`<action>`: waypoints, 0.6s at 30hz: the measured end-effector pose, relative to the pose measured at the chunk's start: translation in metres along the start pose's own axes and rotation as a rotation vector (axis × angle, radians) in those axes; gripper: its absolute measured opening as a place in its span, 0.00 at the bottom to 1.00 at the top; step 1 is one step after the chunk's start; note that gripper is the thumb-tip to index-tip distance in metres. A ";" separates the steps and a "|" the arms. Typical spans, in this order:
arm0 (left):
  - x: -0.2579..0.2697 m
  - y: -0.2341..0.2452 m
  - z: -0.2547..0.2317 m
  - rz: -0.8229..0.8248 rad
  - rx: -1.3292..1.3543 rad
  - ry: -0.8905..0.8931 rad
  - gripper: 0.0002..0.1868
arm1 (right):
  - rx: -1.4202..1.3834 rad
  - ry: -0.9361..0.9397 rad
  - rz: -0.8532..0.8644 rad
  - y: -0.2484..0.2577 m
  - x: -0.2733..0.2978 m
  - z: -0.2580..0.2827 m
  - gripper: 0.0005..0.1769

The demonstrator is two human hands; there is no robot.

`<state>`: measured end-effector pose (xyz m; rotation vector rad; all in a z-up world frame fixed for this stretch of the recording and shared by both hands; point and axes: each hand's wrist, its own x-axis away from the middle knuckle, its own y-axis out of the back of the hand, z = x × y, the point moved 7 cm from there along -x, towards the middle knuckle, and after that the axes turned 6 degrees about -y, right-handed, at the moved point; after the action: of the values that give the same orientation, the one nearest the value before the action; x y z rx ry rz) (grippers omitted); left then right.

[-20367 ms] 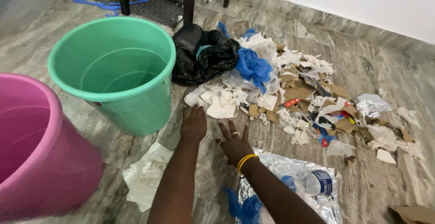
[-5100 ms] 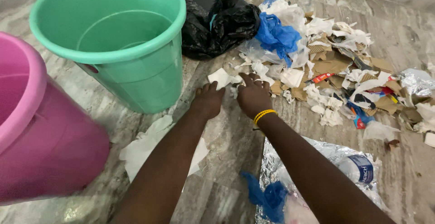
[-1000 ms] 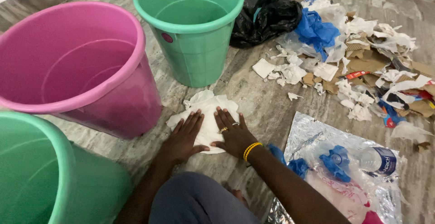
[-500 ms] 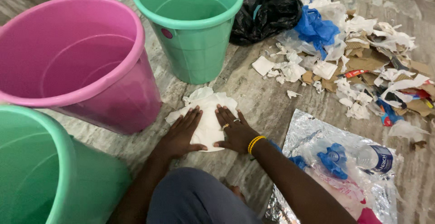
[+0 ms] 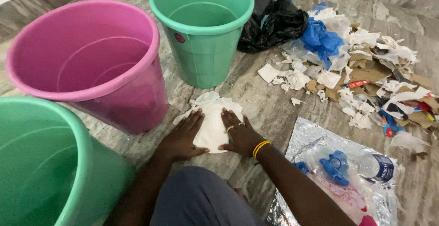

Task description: The person sits on the floor and sorts through a pile of mixed waste, separating white paper pieces from cardboard and plastic. They repeatedly pick up paper, fold it, and place it into a neat stack, while leaving other materials aside.

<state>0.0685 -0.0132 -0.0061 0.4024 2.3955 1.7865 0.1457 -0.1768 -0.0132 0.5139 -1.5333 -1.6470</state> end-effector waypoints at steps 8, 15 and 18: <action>0.000 0.041 -0.018 -0.151 0.019 -0.103 0.60 | -0.048 -0.005 -0.142 0.027 0.018 0.000 0.56; -0.040 0.095 -0.045 -0.160 0.023 -0.192 0.55 | -0.044 0.002 -0.171 0.040 0.045 -0.037 0.51; -0.071 0.118 -0.063 -0.217 0.025 -0.324 0.46 | 0.014 -0.075 -0.145 0.044 0.053 -0.069 0.48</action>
<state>0.1360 -0.0605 0.1209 0.3838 2.1474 1.4738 0.1792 -0.2585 0.0289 0.5890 -1.5949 -1.7844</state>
